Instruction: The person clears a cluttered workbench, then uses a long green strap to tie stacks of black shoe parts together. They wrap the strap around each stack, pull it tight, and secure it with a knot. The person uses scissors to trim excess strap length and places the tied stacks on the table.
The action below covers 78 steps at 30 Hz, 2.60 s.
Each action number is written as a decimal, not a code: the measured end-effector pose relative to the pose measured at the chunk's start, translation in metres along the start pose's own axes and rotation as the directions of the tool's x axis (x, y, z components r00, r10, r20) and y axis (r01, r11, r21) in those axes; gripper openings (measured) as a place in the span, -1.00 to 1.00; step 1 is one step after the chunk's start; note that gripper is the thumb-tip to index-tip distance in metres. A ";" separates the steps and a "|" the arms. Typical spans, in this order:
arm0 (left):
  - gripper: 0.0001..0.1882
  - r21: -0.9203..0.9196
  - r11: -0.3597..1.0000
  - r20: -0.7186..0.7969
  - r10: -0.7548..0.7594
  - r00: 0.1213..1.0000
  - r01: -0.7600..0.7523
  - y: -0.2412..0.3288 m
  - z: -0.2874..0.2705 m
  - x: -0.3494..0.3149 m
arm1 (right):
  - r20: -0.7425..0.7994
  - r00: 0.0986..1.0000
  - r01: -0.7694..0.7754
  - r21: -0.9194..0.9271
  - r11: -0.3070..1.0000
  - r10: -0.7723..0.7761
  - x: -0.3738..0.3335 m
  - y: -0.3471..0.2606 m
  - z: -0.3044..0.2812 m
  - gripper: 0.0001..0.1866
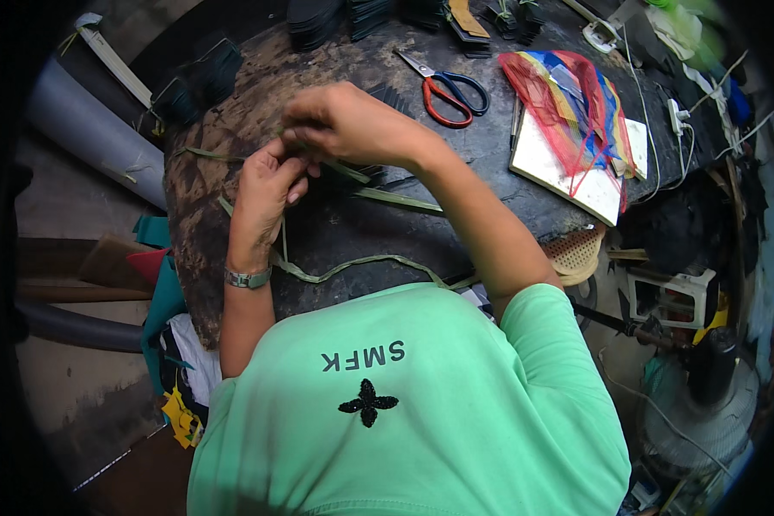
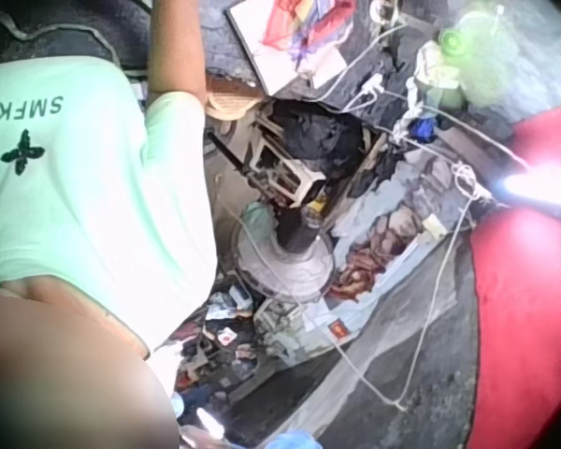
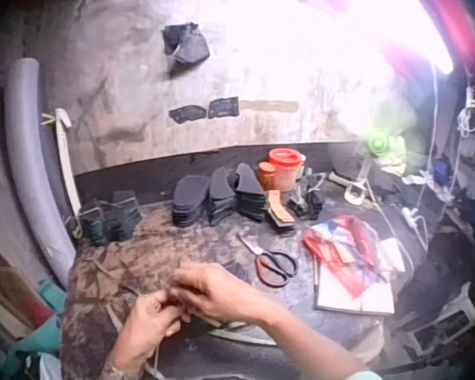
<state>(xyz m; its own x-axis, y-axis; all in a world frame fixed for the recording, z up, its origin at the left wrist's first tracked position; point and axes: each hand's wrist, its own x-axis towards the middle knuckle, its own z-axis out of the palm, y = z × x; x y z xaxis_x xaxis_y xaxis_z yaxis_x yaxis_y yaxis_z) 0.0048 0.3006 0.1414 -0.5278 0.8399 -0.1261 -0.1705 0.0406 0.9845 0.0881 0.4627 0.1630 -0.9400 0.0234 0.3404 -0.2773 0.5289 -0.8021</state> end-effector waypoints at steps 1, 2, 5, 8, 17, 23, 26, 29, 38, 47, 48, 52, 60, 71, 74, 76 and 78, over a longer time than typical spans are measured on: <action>-0.89 -0.025 1.000 0.014 0.014 1.000 -0.013 -0.003 -0.002 0.000 | -0.035 0.997 -0.066 0.087 0.994 0.069 0.002 0.003 0.003 -0.80; -0.88 -0.048 0.999 0.018 0.004 1.000 -0.003 -0.006 -0.003 -0.001 | -0.044 0.997 -0.063 0.035 0.997 0.064 0.004 0.006 0.005 -0.79; -0.86 -0.069 0.997 0.012 -0.017 1.000 0.018 -0.013 -0.008 -0.008 | -0.037 0.999 0.015 -0.063 0.998 -0.017 0.015 0.017 0.013 -0.75; -0.82 -0.069 0.998 -0.022 -0.014 1.000 0.012 -0.018 -0.014 -0.015 | 0.006 0.999 -0.039 -0.009 0.999 0.039 0.020 0.024 0.022 -0.81; -0.87 0.449 0.873 -0.314 0.353 0.881 -0.190 -0.040 0.000 -0.029 | -0.025 0.985 -0.173 -0.062 0.983 0.172 0.016 0.020 0.040 -0.76; -0.90 0.870 0.415 -0.139 0.724 0.675 -0.267 -0.051 0.004 -0.029 | -0.116 0.979 -0.170 -0.022 0.985 0.167 0.011 0.018 0.046 -0.80; -0.89 0.718 0.633 -0.274 0.640 0.718 -0.291 -0.051 -0.001 -0.028 | -0.347 0.938 -0.059 -0.077 0.995 0.029 -0.001 0.016 0.049 -0.87; -0.87 0.162 0.959 -0.354 0.278 0.893 -0.234 -0.049 -0.005 -0.033 | -0.262 0.962 -0.109 -0.124 0.986 0.073 -0.021 0.015 0.042 -0.81; -0.85 -0.386 0.922 -0.156 -0.028 0.987 -0.035 -0.043 -0.014 -0.038 | -0.069 0.996 0.045 -0.069 0.997 -0.050 -0.036 0.014 0.041 -0.76; -0.84 -0.208 0.968 -0.223 0.096 0.970 -0.143 -0.050 -0.008 -0.047 | 0.066 0.992 0.119 -0.230 0.966 -0.107 -0.031 0.008 0.034 -0.81; -0.85 -0.160 0.978 -0.226 0.097 0.969 -0.135 -0.053 -0.006 -0.048 | 0.116 0.992 0.083 -0.247 0.965 -0.055 -0.030 0.008 0.030 -0.82; -0.87 -0.049 0.992 -0.260 0.103 0.960 -0.120 -0.069 -0.004 -0.053 | 0.146 0.989 0.060 -0.467 0.882 0.010 -0.020 0.010 0.015 -0.85; -0.90 0.162 0.971 -0.269 0.213 0.939 -0.174 -0.091 -0.014 -0.042 | 0.275 0.961 0.018 -0.215 0.976 0.043 -0.013 0.004 0.010 -0.79; -0.89 0.153 0.964 -0.230 0.249 0.941 -0.217 -0.088 -0.032 -0.023 | 0.181 0.976 -0.190 0.434 0.881 0.121 -0.008 0.026 0.037 -0.83; -0.93 0.383 0.885 -0.202 0.360 0.911 -0.265 -0.094 -0.039 -0.023 | 0.134 0.974 -0.222 0.467 0.856 0.180 -0.008 0.031 0.043 -0.82; -0.91 0.315 0.926 -0.202 0.280 0.939 -0.209 -0.095 -0.043 -0.024 | 0.134 0.959 -0.284 0.440 0.852 0.250 -0.006 0.031 0.046 -0.81; -0.88 0.228 0.960 -0.201 0.210 0.957 -0.163 -0.096 -0.045 -0.024 | 0.108 0.953 -0.301 0.445 0.844 0.283 -0.002 0.028 0.048 -0.79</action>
<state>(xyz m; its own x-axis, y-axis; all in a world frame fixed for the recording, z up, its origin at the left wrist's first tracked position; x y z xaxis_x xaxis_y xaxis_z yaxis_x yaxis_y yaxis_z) -0.0032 0.2519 0.0446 -0.7080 0.7034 0.0621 0.1123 0.0253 0.9934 0.0730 0.4367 0.1166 -0.9958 0.0807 0.0444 -0.0394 0.0618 -0.9973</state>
